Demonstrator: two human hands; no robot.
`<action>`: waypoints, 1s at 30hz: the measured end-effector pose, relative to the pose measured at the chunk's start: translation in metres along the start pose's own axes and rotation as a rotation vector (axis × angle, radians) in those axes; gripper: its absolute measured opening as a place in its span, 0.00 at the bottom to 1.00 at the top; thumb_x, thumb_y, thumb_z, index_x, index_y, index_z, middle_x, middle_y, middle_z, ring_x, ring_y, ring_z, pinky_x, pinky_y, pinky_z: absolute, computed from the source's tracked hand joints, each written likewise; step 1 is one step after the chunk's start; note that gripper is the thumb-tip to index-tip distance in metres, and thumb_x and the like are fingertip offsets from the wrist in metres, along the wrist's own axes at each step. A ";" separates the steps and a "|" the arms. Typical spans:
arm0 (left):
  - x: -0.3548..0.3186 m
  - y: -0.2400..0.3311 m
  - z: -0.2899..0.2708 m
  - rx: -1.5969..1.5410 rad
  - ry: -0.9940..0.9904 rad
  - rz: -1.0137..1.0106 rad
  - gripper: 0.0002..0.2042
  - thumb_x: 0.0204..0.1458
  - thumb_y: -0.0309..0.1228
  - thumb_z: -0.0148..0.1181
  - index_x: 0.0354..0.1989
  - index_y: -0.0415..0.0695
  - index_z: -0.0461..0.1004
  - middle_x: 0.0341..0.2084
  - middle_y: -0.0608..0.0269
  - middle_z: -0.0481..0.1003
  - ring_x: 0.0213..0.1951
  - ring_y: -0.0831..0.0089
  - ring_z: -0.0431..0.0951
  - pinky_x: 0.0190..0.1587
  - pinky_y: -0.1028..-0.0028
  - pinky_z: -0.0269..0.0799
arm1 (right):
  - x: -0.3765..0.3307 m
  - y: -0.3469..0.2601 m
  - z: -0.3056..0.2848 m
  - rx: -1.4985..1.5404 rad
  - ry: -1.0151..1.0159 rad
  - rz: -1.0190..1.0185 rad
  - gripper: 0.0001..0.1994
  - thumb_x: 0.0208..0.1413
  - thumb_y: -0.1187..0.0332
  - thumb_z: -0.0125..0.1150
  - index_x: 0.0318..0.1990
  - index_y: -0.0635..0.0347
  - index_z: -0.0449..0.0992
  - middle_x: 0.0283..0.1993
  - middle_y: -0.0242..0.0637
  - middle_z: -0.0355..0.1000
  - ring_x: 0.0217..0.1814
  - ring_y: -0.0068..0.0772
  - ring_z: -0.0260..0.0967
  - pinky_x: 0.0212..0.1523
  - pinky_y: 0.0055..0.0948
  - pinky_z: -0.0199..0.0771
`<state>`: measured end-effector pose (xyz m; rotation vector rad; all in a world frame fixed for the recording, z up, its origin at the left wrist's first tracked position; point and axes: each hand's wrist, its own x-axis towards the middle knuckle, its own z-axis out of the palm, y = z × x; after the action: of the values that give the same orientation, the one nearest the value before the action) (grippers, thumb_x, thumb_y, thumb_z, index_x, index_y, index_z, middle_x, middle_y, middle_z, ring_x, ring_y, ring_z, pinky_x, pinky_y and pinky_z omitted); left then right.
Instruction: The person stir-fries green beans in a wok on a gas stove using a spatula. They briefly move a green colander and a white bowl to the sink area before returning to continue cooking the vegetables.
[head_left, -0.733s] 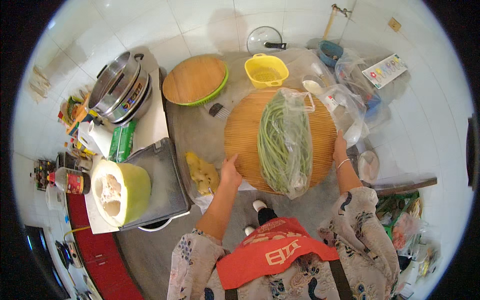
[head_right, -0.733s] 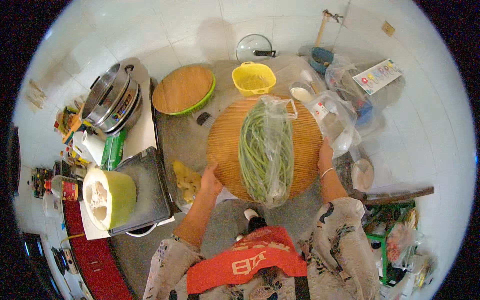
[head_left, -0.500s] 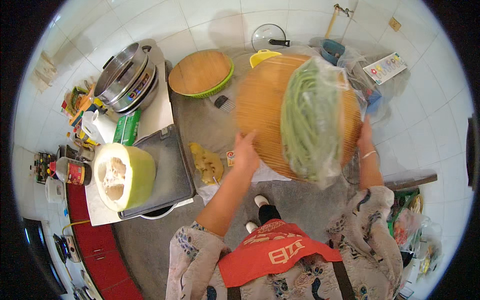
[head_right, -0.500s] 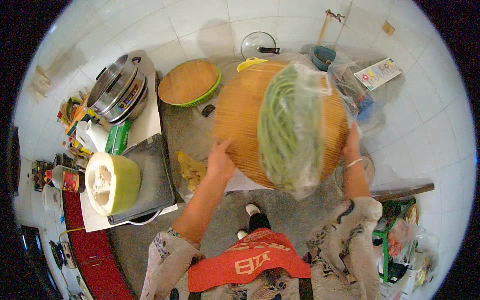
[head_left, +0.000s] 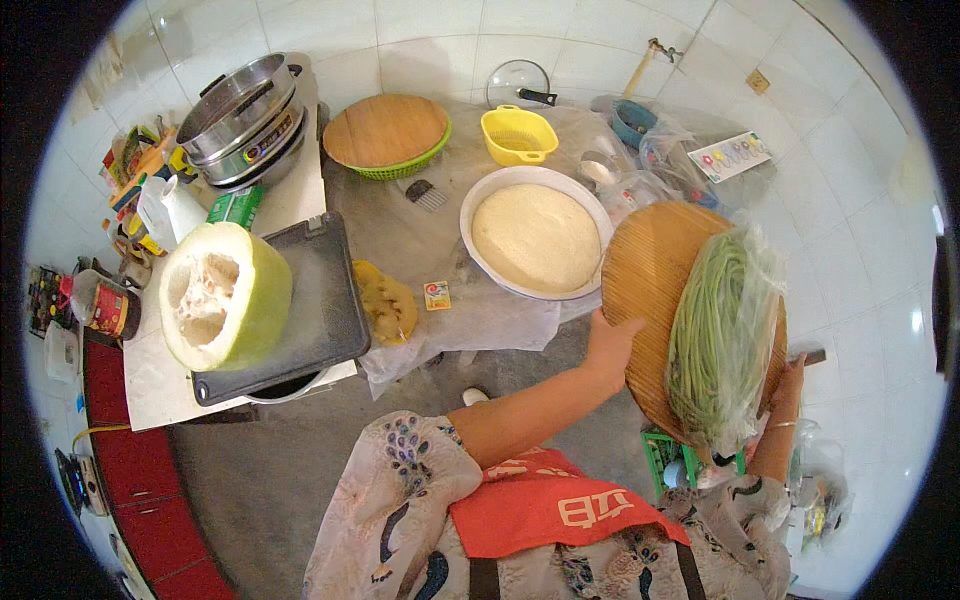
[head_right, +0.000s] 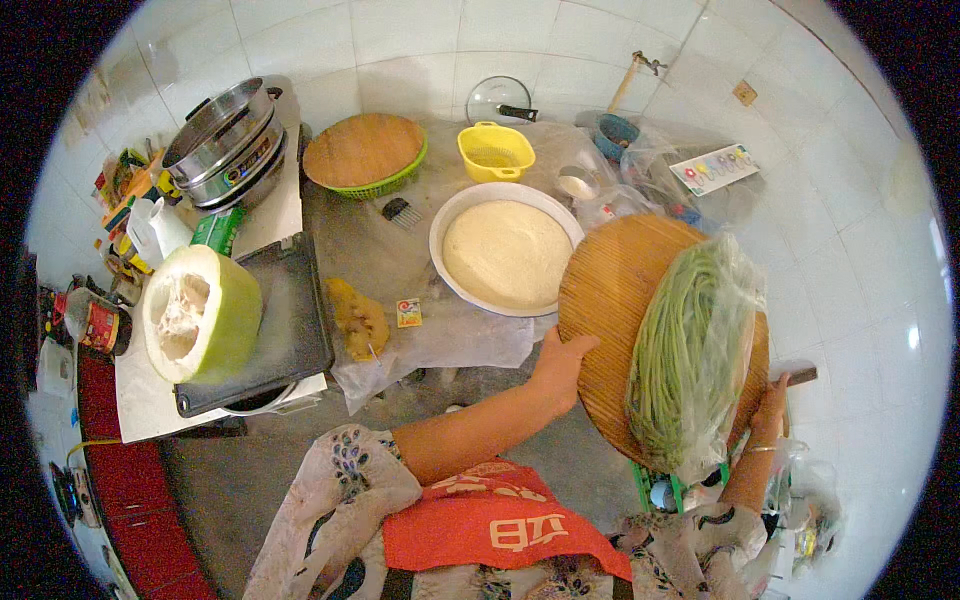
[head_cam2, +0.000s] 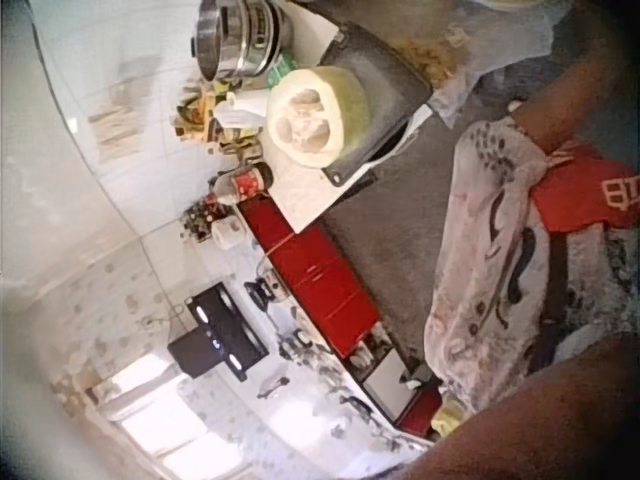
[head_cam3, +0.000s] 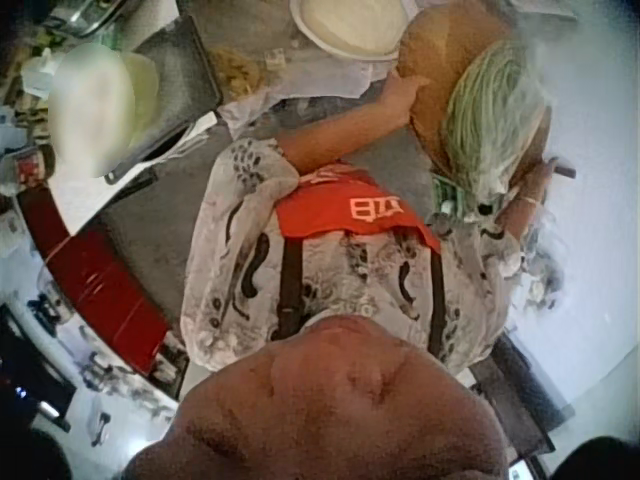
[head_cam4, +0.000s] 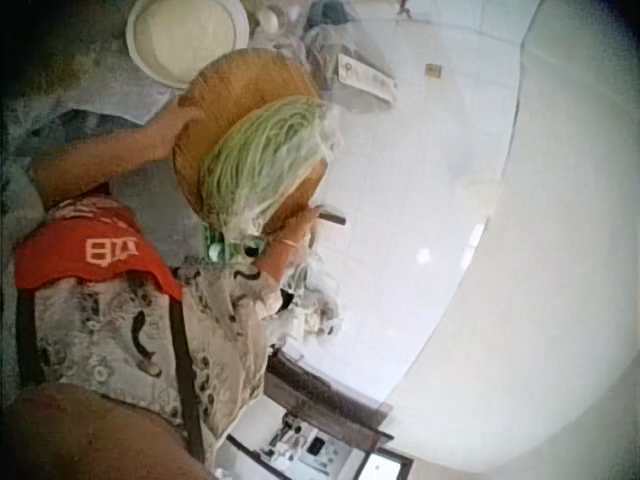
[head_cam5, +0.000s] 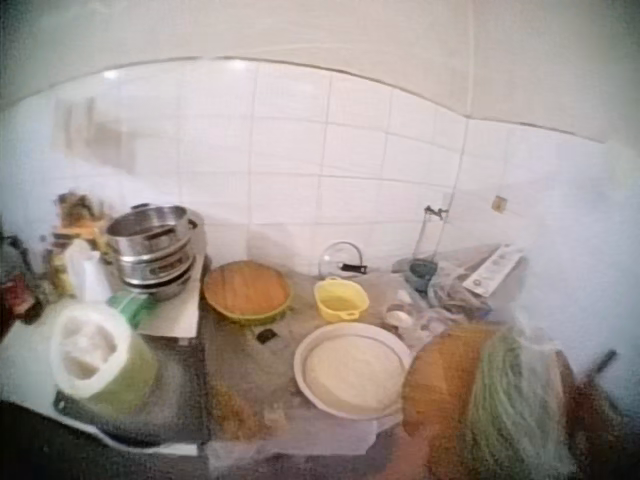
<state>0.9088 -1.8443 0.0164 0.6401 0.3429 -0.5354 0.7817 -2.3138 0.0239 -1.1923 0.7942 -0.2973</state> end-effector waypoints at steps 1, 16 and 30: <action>-0.002 -0.008 0.000 -0.028 -0.013 -0.016 0.25 0.51 0.23 0.58 0.59 0.39 0.61 0.53 0.52 0.71 0.52 0.57 0.74 0.53 0.56 0.72 | -0.015 -0.003 -0.008 0.025 0.059 0.031 0.47 0.58 0.29 0.35 0.62 0.71 0.65 0.62 0.48 0.68 0.63 0.47 0.65 0.65 0.42 0.61; 0.028 0.091 -0.080 -0.097 0.155 0.066 0.15 0.60 0.31 0.50 0.53 0.38 0.71 0.54 0.53 0.73 0.52 0.55 0.74 0.56 0.50 0.69 | 0.054 0.087 0.187 0.093 -0.119 0.096 0.44 0.62 0.33 0.35 0.60 0.73 0.66 0.62 0.51 0.67 0.63 0.48 0.65 0.62 0.46 0.62; 0.186 0.125 -0.219 -0.219 0.553 0.276 0.23 0.53 0.33 0.61 0.55 0.36 0.67 0.46 0.49 0.75 0.44 0.53 0.77 0.44 0.53 0.76 | 0.221 0.186 0.374 0.056 -0.597 0.145 0.35 0.65 0.40 0.39 0.64 0.63 0.65 0.64 0.41 0.66 0.64 0.45 0.64 0.66 0.44 0.61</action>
<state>1.1004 -1.6865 -0.1752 0.6033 0.8084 -0.0440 1.1578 -2.1109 -0.1778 -1.0828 0.3426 0.1564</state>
